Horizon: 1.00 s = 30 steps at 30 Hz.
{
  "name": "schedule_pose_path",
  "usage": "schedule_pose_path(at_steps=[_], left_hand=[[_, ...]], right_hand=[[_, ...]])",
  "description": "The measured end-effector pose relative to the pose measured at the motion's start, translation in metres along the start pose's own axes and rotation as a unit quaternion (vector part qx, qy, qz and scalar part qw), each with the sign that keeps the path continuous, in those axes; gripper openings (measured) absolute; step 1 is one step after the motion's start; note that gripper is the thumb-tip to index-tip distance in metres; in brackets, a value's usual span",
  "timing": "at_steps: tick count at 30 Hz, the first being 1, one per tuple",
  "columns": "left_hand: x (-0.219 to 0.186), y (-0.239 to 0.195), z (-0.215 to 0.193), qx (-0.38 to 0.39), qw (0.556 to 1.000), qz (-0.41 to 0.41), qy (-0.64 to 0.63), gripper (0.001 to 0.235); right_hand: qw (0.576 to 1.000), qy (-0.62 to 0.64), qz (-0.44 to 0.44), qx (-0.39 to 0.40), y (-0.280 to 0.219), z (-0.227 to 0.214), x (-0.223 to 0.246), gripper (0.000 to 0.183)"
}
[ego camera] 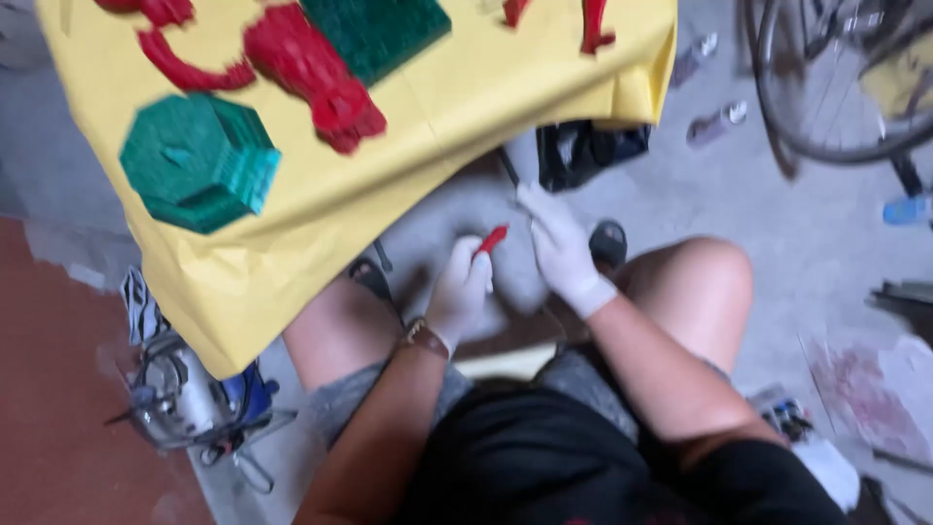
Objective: Sanding and smoothing 3D printed plastic parts using sandpaper and a sanding block to remove surface imperfections.
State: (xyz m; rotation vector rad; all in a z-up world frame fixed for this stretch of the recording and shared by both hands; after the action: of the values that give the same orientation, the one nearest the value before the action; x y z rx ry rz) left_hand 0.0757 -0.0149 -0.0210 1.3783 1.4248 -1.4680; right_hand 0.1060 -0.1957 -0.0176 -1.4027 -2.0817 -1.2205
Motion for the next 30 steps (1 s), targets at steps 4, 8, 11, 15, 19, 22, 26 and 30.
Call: schedule_pose_path(at_steps=[4,8,11,15,19,22,26,30], left_hand=[[0.019,0.0,0.004,0.011,1.0,-0.004,0.007,0.025],[0.005,0.008,0.0,0.009,1.0,-0.005,0.008,0.023],[0.015,-0.009,0.0,0.018,0.999,-0.026,0.032,0.025],[0.011,0.003,0.001,0.005,0.999,-0.013,0.029,0.026],[0.02,0.008,0.003,0.009,1.0,-0.008,0.019,0.024],[0.01,-0.018,-0.001,0.02,1.0,-0.017,0.007,0.028],[-0.004,-0.009,-0.002,0.007,0.998,0.021,0.053,0.028],[0.011,-0.004,0.009,0.016,0.998,0.043,-0.038,0.023]], right_hand=[[0.997,-0.012,-0.057,0.044,-0.016,0.028,0.047,0.038],[0.994,-0.058,-0.086,-0.013,-0.011,0.039,-0.007,0.032],[0.999,-0.029,-0.012,-0.018,-0.018,0.015,0.001,0.037],[0.996,-0.046,-0.064,0.048,-0.017,0.024,0.041,0.046],[0.987,-0.081,-0.127,0.056,-0.022,0.045,0.016,0.051],[0.999,0.001,0.052,-0.009,-0.039,0.044,-0.035,0.039],[0.995,0.089,0.038,0.004,-0.012,0.013,0.029,0.042],[0.997,0.037,-0.061,-0.002,-0.01,0.007,0.069,0.041]])
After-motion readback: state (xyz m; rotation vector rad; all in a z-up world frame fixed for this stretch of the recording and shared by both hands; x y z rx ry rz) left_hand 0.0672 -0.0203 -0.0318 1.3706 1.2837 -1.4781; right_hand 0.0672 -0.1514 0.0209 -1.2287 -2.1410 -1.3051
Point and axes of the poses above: each hand's wrist, its own y-axis towards the middle knuckle, its own z-axis out of the palm, x = y × z, the point moved 8 cm from there along y, towards the middle knuckle, and after that the axes turned 5 degrees about -y, right-handed, at the moved point
